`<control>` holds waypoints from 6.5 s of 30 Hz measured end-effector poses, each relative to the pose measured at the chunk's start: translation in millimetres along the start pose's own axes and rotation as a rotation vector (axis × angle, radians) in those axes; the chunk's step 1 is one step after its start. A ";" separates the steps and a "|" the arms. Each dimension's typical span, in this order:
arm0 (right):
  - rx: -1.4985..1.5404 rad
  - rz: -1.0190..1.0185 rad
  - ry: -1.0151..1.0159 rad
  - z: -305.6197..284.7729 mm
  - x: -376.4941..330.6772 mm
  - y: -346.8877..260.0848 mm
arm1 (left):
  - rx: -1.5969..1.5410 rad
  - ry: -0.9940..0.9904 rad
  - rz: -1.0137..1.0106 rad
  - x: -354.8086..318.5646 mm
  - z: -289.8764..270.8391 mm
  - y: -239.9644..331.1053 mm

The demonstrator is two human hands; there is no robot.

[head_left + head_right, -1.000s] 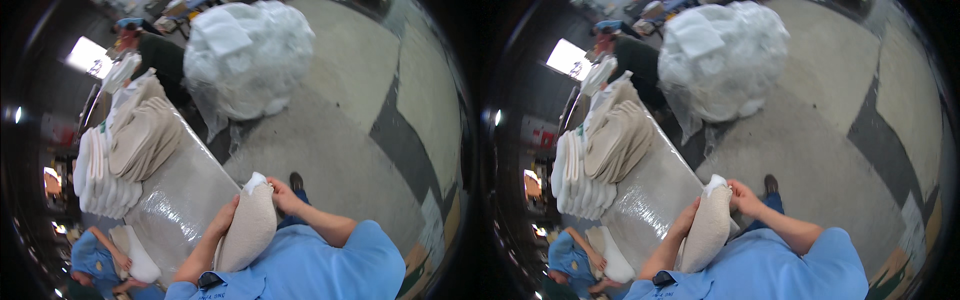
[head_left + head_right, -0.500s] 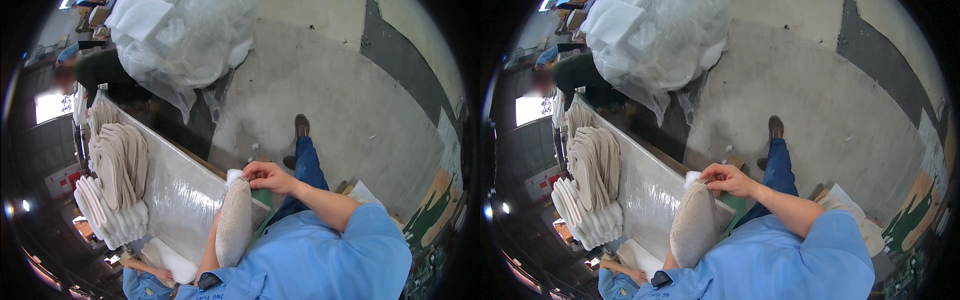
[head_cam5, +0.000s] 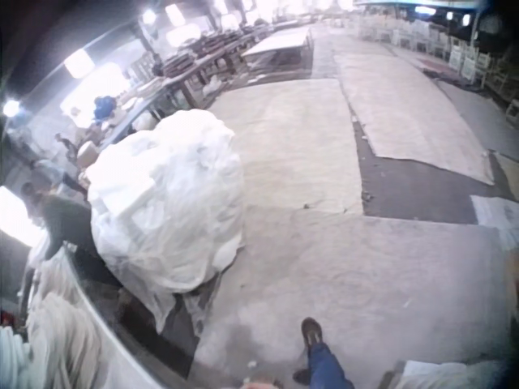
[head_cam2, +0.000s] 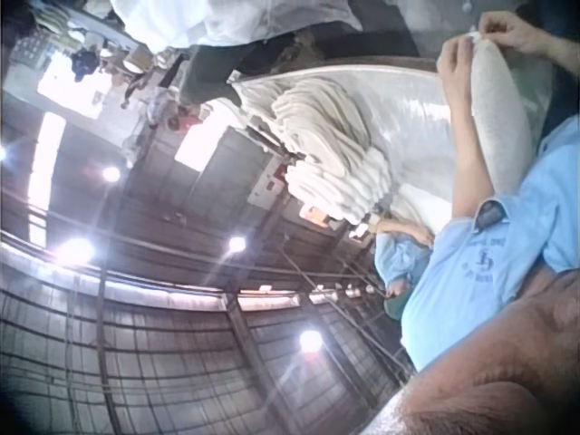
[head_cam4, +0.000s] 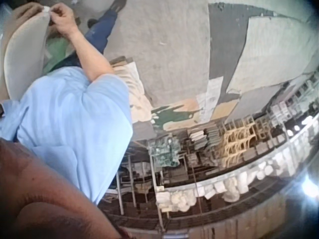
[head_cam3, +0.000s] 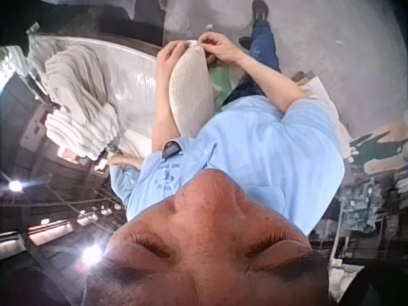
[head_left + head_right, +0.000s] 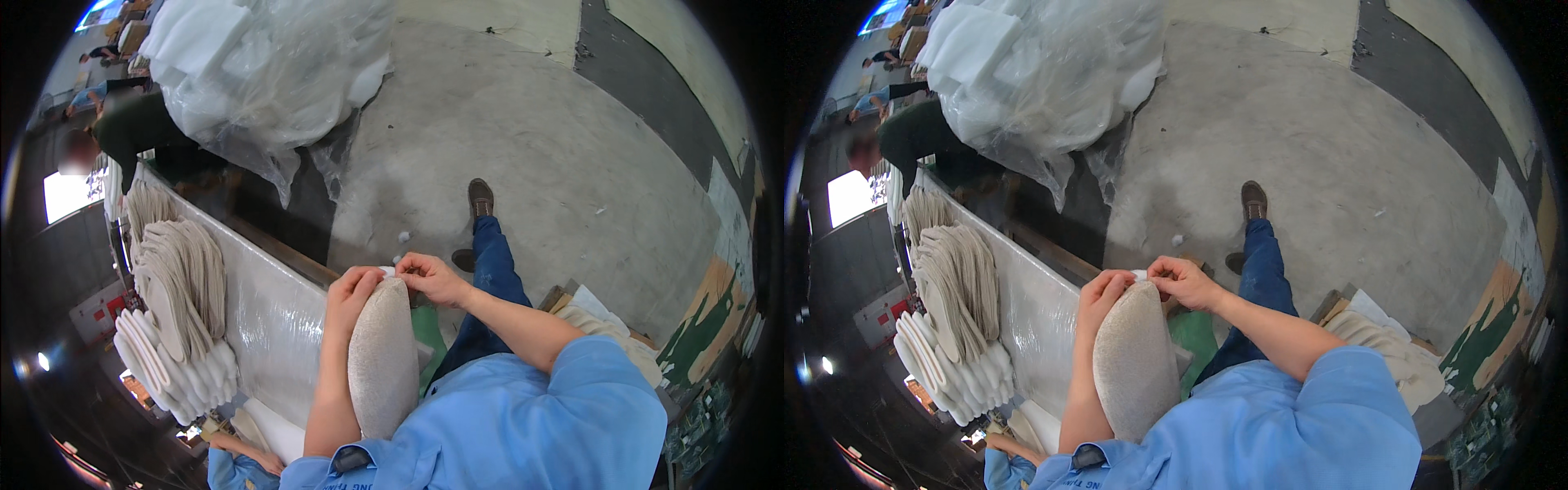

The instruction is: The person inserts white foam pads into beige fabric covers, aligns edges, and stacks the finished cushions on a table. The person handles the foam and covers by hand and places completed units into a growing stack.

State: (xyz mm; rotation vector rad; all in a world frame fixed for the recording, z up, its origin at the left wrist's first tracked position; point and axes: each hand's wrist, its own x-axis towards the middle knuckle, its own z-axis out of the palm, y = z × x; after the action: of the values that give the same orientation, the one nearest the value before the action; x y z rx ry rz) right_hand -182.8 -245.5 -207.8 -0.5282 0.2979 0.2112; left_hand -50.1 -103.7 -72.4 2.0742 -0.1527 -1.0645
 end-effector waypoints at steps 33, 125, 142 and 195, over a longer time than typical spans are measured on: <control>0.519 0.382 0.630 53.9 -14.2 74.9 | 0.307 -0.596 -0.403 92.1 25.6 0.5; -0.468 -0.248 0.018 73.1 11.1 -33.3 | -0.424 0.242 -0.209 85.3 69.7 -129.7; 0.210 0.305 -0.154 10.1 52.4 -10.0 | -0.770 0.377 -0.281 77.6 58.1 -116.8; -1.932 0.185 -0.716 200.8 74.4 -0.1 | -0.281 0.668 -0.144 -214.3 -12.2 -186.2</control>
State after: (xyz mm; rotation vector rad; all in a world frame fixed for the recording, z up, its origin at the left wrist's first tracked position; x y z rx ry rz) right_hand -68.2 -131.6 -67.3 -2.2489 -0.7148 0.8469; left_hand -221.5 122.6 -60.2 2.0831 0.4588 -0.3926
